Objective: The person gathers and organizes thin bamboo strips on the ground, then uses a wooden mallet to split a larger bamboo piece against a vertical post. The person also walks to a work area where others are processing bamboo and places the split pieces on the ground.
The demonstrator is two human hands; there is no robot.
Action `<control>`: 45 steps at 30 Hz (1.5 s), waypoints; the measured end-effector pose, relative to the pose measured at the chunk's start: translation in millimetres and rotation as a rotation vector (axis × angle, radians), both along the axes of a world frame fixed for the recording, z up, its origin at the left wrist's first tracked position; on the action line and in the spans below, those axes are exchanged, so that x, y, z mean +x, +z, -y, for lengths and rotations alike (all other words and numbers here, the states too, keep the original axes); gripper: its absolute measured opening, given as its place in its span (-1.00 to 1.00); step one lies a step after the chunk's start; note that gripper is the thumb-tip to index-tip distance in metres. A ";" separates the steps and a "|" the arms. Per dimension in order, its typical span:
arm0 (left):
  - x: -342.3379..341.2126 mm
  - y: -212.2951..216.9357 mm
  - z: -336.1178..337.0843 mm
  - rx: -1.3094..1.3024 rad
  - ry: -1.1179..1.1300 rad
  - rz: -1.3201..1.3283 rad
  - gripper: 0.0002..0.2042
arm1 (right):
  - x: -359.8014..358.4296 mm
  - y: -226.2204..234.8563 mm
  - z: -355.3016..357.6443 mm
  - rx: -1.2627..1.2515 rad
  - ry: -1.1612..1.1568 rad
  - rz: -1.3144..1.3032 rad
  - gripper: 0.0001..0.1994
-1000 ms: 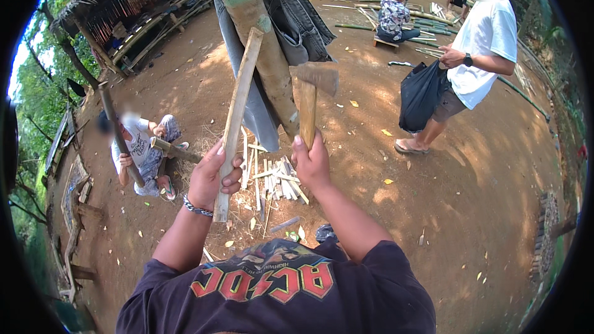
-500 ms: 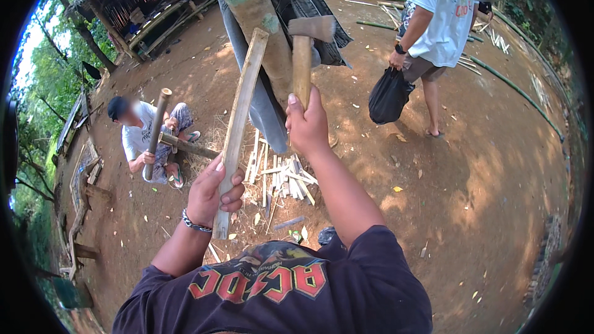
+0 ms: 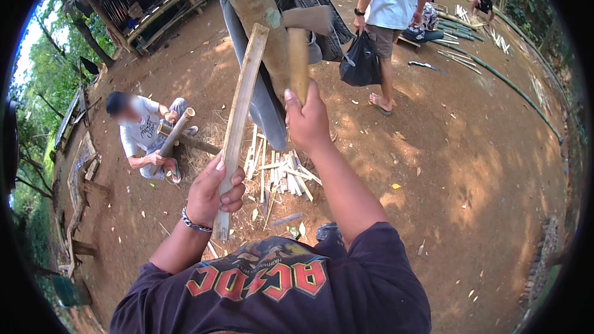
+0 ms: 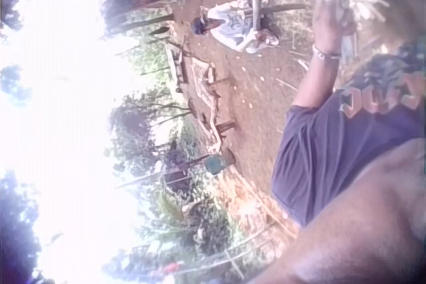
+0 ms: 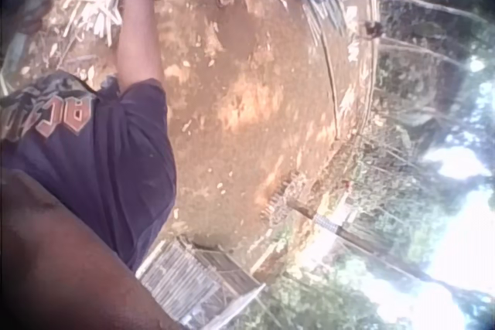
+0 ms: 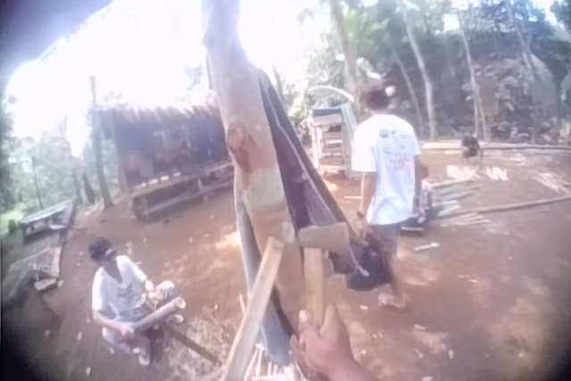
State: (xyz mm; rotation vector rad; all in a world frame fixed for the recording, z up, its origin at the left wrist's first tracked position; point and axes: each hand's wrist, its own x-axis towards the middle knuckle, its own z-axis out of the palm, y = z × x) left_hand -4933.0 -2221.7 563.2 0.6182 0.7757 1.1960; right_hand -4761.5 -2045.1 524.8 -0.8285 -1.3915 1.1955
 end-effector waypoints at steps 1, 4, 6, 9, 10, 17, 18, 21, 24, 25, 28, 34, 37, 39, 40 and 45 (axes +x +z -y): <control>-0.2 0.1 -0.9 -0.003 -0.005 0.006 -0.62 | 2.7 3.9 0.1 -0.071 0.077 0.139 -0.74; -0.9 -1.4 -1.9 -0.006 -0.011 0.011 -0.63 | 3.0 -2.3 2.3 -0.006 -0.019 -0.035 -0.78; -1.5 -4.8 -1.6 0.000 -0.002 -0.001 -0.64 | -0.9 -3.6 4.3 0.028 -0.065 -0.167 -0.78; -2.5 -5.9 -3.3 -0.002 -0.012 -0.018 -0.66 | -3.2 -1.3 -0.2 0.043 -0.063 -0.086 -0.78; -2.7 -5.7 -3.9 0.003 -0.018 -0.012 -0.66 | 0.8 -1.1 -4.6 0.003 -0.011 0.079 -0.78; -2.3 -9.7 -3.9 0.005 -0.024 -0.010 -0.67 | -3.7 3.4 0.4 0.138 -0.140 -0.346 -0.77; -2.5 -10.5 -4.1 0.013 -0.032 0.000 -0.68 | -2.8 2.3 -1.5 0.064 -0.067 -0.163 -0.77; 1.1 -7.2 -6.7 -0.003 -0.034 0.019 -0.69 | 6.9 3.6 -7.4 -0.074 0.037 0.155 -0.75; -1.4 -9.4 -3.9 -0.014 -0.014 -0.018 -0.70 | 5.8 6.2 -7.3 -0.002 -0.066 -0.079 -0.73; -1.2 -9.7 -4.2 -0.009 -0.020 -0.021 -0.70 | 8.0 9.0 -5.7 0.058 -0.115 -0.194 -0.71; -1.6 -10.9 -4.8 0.005 -0.028 -0.022 -0.70 | 5.1 14.3 -2.5 0.105 -0.166 -0.163 -0.68; -1.0 -10.2 -5.8 -0.024 -0.036 0.033 -0.70 | 15.7 19.2 -3.4 0.029 -0.125 0.144 -0.66; -4.5 -12.5 -6.1 -0.004 -0.048 0.024 -0.68 | 15.4 26.4 -4.4 0.209 -0.221 -0.227 -0.68; -3.6 -12.4 -5.3 -0.017 -0.036 0.008 -0.67 | 10.5 21.5 -1.6 0.190 -0.215 -0.208 -0.69; -3.3 -11.5 -5.5 -0.023 -0.027 -0.006 -0.66 | 9.6 15.7 -1.0 0.167 -0.205 -0.152 -0.69; -2.5 -8.7 -6.3 -0.017 -0.033 0.004 -0.65 | 8.0 -5.2 8.9 0.077 -0.156 -0.139 -0.68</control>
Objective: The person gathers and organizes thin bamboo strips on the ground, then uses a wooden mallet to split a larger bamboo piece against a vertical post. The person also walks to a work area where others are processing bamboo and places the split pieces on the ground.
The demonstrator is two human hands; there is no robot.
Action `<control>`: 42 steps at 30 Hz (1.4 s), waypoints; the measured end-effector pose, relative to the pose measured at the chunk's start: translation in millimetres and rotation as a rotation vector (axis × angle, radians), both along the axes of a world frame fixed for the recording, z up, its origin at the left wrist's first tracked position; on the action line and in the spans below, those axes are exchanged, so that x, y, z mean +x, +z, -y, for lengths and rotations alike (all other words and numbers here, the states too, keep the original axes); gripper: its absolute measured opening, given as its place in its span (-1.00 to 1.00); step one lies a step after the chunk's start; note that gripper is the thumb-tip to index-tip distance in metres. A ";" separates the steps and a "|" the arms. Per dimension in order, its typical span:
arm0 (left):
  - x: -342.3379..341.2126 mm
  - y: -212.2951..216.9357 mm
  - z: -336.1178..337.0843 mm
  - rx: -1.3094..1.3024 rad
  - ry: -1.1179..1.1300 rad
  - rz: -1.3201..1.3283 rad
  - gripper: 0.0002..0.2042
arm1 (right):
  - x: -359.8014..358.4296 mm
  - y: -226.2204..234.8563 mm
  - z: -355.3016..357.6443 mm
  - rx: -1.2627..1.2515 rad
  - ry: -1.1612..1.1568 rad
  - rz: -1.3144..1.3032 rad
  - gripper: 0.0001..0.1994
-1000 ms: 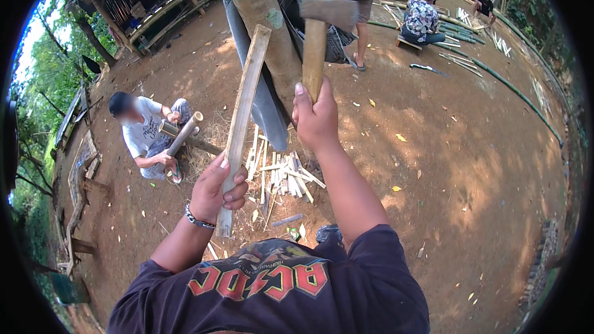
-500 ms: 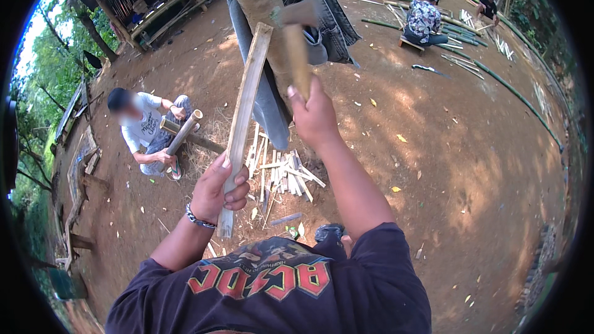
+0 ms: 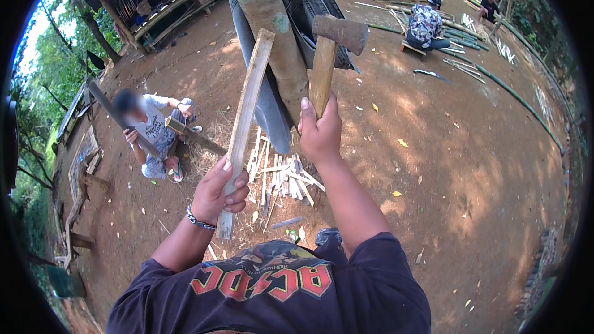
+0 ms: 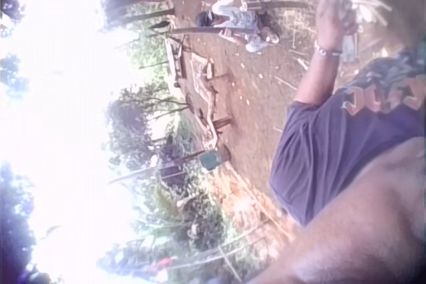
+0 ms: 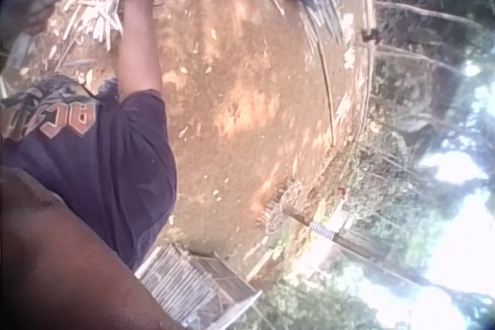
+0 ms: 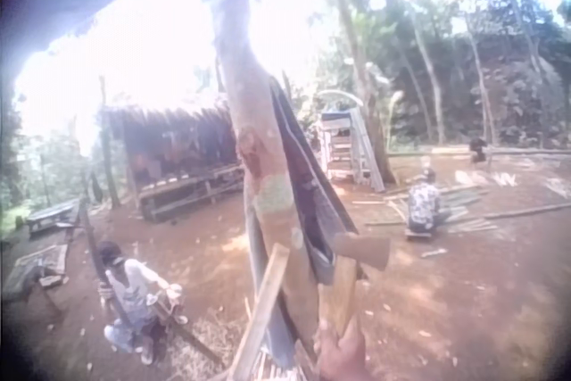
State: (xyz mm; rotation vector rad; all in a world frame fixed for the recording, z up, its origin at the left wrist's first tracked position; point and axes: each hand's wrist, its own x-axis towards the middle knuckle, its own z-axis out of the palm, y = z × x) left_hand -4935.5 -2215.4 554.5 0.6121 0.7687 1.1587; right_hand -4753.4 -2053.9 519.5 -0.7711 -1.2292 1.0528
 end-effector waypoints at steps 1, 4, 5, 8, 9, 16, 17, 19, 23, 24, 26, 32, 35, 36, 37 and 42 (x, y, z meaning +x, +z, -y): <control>0.7 1.4 0.2 0.019 -0.017 -0.003 -0.65 | 0.1 -2.9 1.3 -0.004 0.000 -0.007 -0.68; 3.5 5.5 -3.8 0.050 -0.037 -0.003 -0.66 | 3.1 -4.9 2.6 -0.003 0.020 0.029 -0.71; 4.1 6.3 -8.6 0.042 -0.023 0.002 -0.66 | 4.8 -5.6 2.8 0.000 0.031 0.051 -0.73; 5.1 4.5 -13.7 0.040 -0.003 -0.024 -0.68 | 10.0 -4.5 -0.8 -0.052 0.031 0.143 -0.68; 4.9 4.7 -13.8 0.044 -0.003 -0.027 -0.69 | 13.2 0.2 -3.7 -0.030 0.038 0.126 -0.67; 7.0 6.5 -12.6 0.019 0.016 -0.056 -0.70 | 7.9 33.5 -19.0 0.159 -0.088 -0.186 -0.64; 7.8 6.8 -13.0 0.021 0.012 -0.049 -0.70 | 3.9 31.9 -16.2 0.077 -0.036 -0.056 -0.65; 9.0 9.1 -13.7 0.026 0.000 -0.039 -0.70 | 2.9 26.6 -17.6 0.007 0.050 0.183 -0.67; 4.4 3.4 -9.6 0.005 0.013 -0.026 -0.72 | 16.0 31.0 -26.4 0.102 0.113 0.060 -0.64; 4.2 4.3 -8.3 0.008 0.018 -0.034 -0.72 | 19.6 37.9 -23.6 0.126 0.109 -0.107 -0.62; 5.1 3.3 -10.6 0.020 0.008 -0.036 -0.73 | 20.2 55.6 -25.1 0.277 -0.074 -0.364 -0.64; 7.3 3.4 -15.8 0.017 -0.021 -0.013 -0.73 | 14.8 25.9 -22.1 -0.070 0.196 0.224 -0.63; 3.4 1.7 -10.5 -0.006 0.010 -0.048 -0.72 | 30.4 44.9 -15.6 -0.043 0.150 0.063 -0.62; 2.3 1.2 -8.3 -0.008 0.014 -0.046 -0.72 | 32.4 55.0 -17.6 0.085 0.074 -0.078 -0.63; 2.9 0.6 -9.5 -0.003 0.006 -0.041 -0.72 | 36.4 65.8 -22.0 0.218 -0.015 -0.214 -0.63; 8.8 -0.2 -18.5 0.014 -0.025 -0.030 -0.71 | 22.6 45.4 -27.7 0.120 0.053 -0.224 -0.64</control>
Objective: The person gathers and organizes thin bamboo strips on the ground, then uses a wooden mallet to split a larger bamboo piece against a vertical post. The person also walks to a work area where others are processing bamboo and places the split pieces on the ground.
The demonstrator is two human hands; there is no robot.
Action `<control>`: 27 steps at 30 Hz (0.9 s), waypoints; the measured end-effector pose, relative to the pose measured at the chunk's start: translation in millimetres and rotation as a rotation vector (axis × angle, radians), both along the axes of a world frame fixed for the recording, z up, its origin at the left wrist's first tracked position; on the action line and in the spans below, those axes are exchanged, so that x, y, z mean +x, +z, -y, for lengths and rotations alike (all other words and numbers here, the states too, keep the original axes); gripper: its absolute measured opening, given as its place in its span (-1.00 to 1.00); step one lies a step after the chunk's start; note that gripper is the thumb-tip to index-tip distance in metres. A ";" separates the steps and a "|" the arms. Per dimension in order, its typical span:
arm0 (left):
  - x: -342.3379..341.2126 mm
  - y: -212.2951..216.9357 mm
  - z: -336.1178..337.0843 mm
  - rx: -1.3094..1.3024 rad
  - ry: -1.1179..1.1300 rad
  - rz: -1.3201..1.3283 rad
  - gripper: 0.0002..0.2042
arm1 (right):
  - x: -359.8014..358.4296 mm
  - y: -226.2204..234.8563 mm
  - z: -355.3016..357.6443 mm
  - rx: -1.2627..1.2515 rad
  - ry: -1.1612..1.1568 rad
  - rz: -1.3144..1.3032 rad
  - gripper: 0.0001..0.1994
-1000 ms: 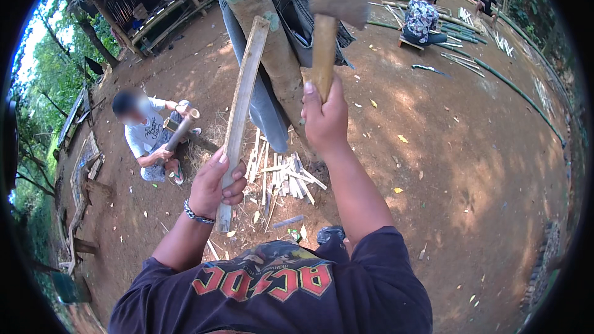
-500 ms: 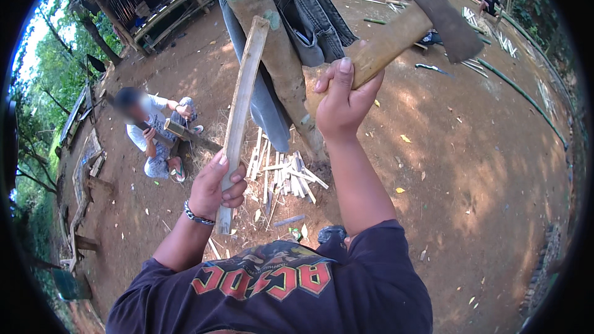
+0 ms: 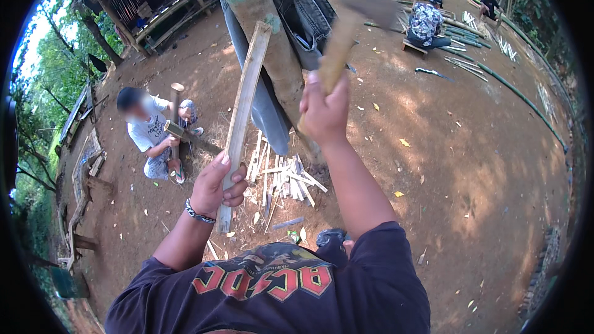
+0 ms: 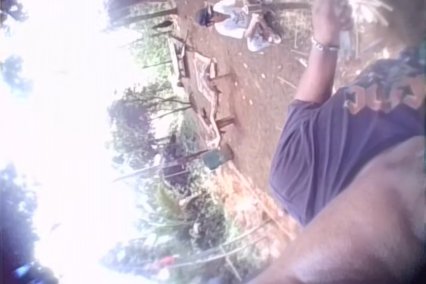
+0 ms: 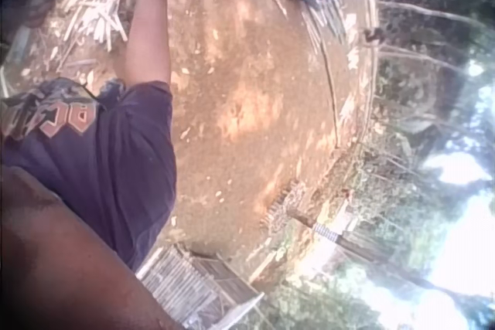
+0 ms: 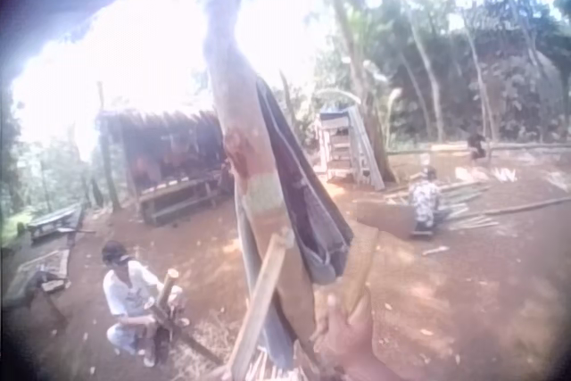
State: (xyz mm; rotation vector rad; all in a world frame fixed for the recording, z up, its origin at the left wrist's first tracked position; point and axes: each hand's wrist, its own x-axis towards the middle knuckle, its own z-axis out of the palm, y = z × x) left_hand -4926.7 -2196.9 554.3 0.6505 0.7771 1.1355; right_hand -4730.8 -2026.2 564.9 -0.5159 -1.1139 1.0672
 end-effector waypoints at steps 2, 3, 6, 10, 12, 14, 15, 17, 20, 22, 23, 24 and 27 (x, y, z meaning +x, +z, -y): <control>-3.5 -0.5 2.7 -0.010 0.008 0.001 -0.70 | 9.2 -8.9 2.6 -0.259 0.284 0.539 -0.64; -5.4 -1.0 3.0 -0.008 0.006 -0.006 -0.70 | 15.5 -6.4 1.7 -0.251 0.232 0.445 -0.64; -12.6 -6.3 10.4 -0.018 0.033 -0.034 -0.68 | 34.5 15.5 -1.1 -0.130 0.079 0.125 -0.67; -12.2 -8.1 4.4 -0.027 0.028 -0.052 -0.67 | 24.6 26.8 -11.5 0.019 -0.193 -0.295 -0.69; -10.4 -10.0 3.2 -0.032 0.032 -0.044 -0.68 | 15.3 1.1 -0.8 -0.133 0.024 0.293 -0.65; -10.6 -10.6 3.9 -0.042 0.039 -0.043 -0.68 | 15.0 -5.8 7.5 -0.246 0.179 0.612 -0.63; -10.8 -11.0 4.1 -0.044 0.040 -0.041 -0.69 | 15.9 -6.2 8.4 -0.228 0.154 0.547 -0.63; -11.8 -13.5 6.3 -0.055 0.051 -0.041 -0.69 | 20.8 0.2 4.3 -0.260 0.012 0.381 -0.64; -13.2 -12.9 6.6 -0.037 0.036 -0.068 -0.68 | 25.2 20.7 -0.6 0.036 -0.141 -0.140 -0.66; -11.7 -15.7 4.9 -0.045 0.038 -0.063 -0.67 | 5.9 16.8 1.4 0.056 -0.243 -0.370 -0.67; -10.7 -15.6 3.9 -0.042 0.042 -0.063 -0.66 | -5.1 -1.6 4.9 0.022 -0.160 -0.156 -0.67; -9.2 -15.3 3.1 -0.048 0.043 -0.060 -0.64 | -4.9 -12.6 3.8 -0.102 0.059 0.250 -0.67; -11.2 -10.1 2.2 -0.054 0.041 -0.085 -0.57 | 2.9 -15.3 3.8 -0.237 0.218 0.506 -0.68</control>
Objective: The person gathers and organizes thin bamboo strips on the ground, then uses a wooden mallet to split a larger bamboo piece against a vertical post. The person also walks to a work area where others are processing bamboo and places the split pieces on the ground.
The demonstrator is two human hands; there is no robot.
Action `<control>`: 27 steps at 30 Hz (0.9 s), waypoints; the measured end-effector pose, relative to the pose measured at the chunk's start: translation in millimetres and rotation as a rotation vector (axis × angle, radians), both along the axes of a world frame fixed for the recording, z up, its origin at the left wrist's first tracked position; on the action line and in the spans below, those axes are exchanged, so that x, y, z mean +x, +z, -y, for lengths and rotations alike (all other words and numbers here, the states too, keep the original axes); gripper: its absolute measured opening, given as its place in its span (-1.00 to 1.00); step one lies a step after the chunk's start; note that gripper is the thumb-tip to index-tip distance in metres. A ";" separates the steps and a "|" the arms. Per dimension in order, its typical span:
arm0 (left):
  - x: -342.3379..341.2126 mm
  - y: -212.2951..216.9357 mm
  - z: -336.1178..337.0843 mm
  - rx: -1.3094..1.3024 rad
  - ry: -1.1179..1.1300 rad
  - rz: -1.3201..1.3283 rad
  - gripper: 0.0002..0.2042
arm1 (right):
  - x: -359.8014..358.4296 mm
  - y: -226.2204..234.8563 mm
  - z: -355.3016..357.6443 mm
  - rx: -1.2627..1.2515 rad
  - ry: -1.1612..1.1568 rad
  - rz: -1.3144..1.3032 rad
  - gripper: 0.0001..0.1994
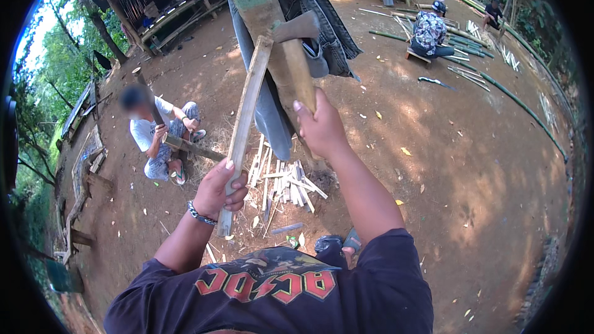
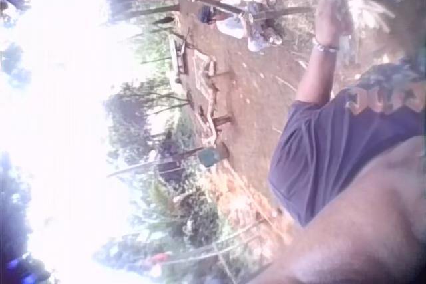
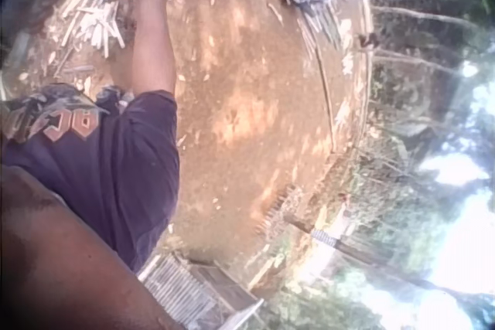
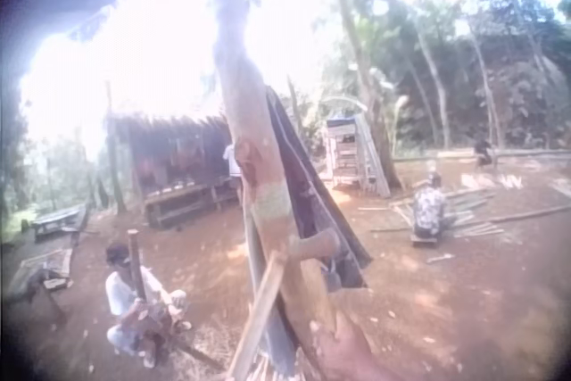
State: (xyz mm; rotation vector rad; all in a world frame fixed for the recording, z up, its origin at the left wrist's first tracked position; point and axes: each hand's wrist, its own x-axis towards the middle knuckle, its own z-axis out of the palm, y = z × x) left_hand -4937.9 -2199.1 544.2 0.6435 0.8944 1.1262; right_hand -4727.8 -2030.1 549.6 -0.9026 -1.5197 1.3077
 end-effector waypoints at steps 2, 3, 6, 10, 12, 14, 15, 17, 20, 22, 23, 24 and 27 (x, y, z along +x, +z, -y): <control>-1.7 -0.4 4.2 0.002 0.006 -0.026 -0.52 | 10.8 22.7 1.1 -0.004 -0.114 -0.183 -0.69; -3.6 -1.3 6.9 0.003 0.006 -0.021 -0.51 | 16.6 32.6 -1.6 0.130 -0.182 -0.340 -0.69; -5.6 -4.2 1.3 0.024 -0.025 -0.023 -0.49 | 14.5 36.5 -4.4 0.342 -0.374 -0.618 -0.64; -5.8 -7.0 0.5 0.008 -0.018 -0.046 -0.49 | -12.1 -12.8 2.8 0.202 -0.111 0.418 -0.65; -6.7 -6.0 -0.8 0.013 -0.030 -0.037 -0.49 | -7.5 -7.1 13.0 0.242 -0.159 0.328 -0.66; -8.4 -6.4 1.4 0.022 -0.042 -0.040 -0.49 | -6.7 -0.8 13.2 0.216 -0.224 0.121 -0.72; -9.7 -7.2 2.7 0.019 -0.042 -0.040 -0.49 | -4.9 3.1 11.8 0.234 -0.248 -0.007 -0.73; -11.7 -6.6 1.4 0.019 -0.056 -0.039 -0.49 | 2.0 12.1 9.8 0.275 -0.310 -0.262 -0.73; -13.9 -4.0 2.9 0.038 -0.070 -0.006 -0.49 | 3.4 9.9 15.5 0.295 -0.319 -0.273 -0.73; -6.6 6.3 -2.5 0.087 -0.095 -0.025 -0.50 | 1.5 5.0 24.0 0.275 -0.311 -0.272 -0.72; -2.4 10.0 -7.9 0.109 -0.108 -0.032 -0.51 | -1.0 -1.3 26.2 0.267 -0.311 -0.270 -0.71; -1.3 10.2 -16.4 0.071 -0.084 -0.050 -0.54 | -2.9 -7.7 27.9 0.259 -0.312 -0.268 -0.70; -0.6 8.9 -28.6 0.082 -0.111 -0.058 -0.58 | -3.8 -18.4 27.0 0.254 -0.291 -0.239 -0.68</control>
